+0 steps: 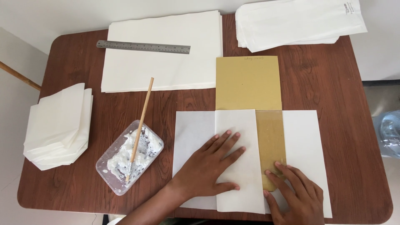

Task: The person is manually constructing a paper bag by folding white paper around a template and applying glue with a brush.

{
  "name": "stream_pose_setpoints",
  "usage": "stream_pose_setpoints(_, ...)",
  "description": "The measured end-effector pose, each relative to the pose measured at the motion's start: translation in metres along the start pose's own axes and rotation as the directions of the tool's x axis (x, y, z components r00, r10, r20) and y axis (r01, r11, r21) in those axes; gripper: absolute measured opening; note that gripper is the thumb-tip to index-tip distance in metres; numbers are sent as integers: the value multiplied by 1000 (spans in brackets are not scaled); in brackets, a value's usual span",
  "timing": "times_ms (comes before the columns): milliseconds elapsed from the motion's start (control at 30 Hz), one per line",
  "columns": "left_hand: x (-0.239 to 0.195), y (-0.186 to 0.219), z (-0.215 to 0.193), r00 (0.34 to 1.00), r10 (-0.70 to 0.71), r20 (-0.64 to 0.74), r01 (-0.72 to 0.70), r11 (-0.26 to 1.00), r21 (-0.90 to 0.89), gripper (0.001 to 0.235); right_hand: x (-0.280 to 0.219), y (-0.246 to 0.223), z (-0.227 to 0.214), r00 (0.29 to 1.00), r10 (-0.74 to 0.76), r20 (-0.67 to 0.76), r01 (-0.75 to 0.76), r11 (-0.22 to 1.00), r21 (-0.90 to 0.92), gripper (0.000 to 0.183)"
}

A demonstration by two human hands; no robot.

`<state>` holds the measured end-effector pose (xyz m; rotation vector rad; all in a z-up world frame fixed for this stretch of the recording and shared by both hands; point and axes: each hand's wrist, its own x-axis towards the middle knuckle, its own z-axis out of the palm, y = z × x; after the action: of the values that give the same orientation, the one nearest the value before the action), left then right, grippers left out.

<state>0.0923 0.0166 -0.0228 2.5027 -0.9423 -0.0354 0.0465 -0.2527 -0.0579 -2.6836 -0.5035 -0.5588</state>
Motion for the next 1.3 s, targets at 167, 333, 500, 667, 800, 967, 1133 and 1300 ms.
stream_pose_setpoints(167,0,1,3,1000,11,-9,-11,1000,5,82,2,0,-1,1000,-23,1,23,1000,-3,36)
stream_pose_setpoints(333,5,-3,7,1000,23,-17,-21,997,71,86,7,-5,-6,999,-9,34,8,1000,26,35)
stream_pose_setpoints(500,28,-14,2,987,123,-107,-101,975,196,52,7,-4,-3,1000,-13,8,13,1000,-8,32)
stream_pose_setpoints(667,44,-34,7,973,190,-133,-171,975,139,53,6,-2,-4,999,-21,36,21,1000,-14,34)
stream_pose_setpoints(800,46,-46,10,988,115,-99,-103,988,117,81,5,-1,-4,999,-2,51,1,1000,26,33)
stream_pose_setpoints(967,46,-48,8,993,97,-74,-87,988,129,86,6,2,-3,999,-25,48,23,999,36,33)
stream_pose_setpoints(1133,45,-47,11,995,77,-69,-66,987,144,87,5,2,-4,997,2,72,-6,999,45,32)
stream_pose_setpoints(1300,47,-46,9,998,45,-36,-39,988,149,94,5,6,-11,989,-34,141,31,999,22,39)
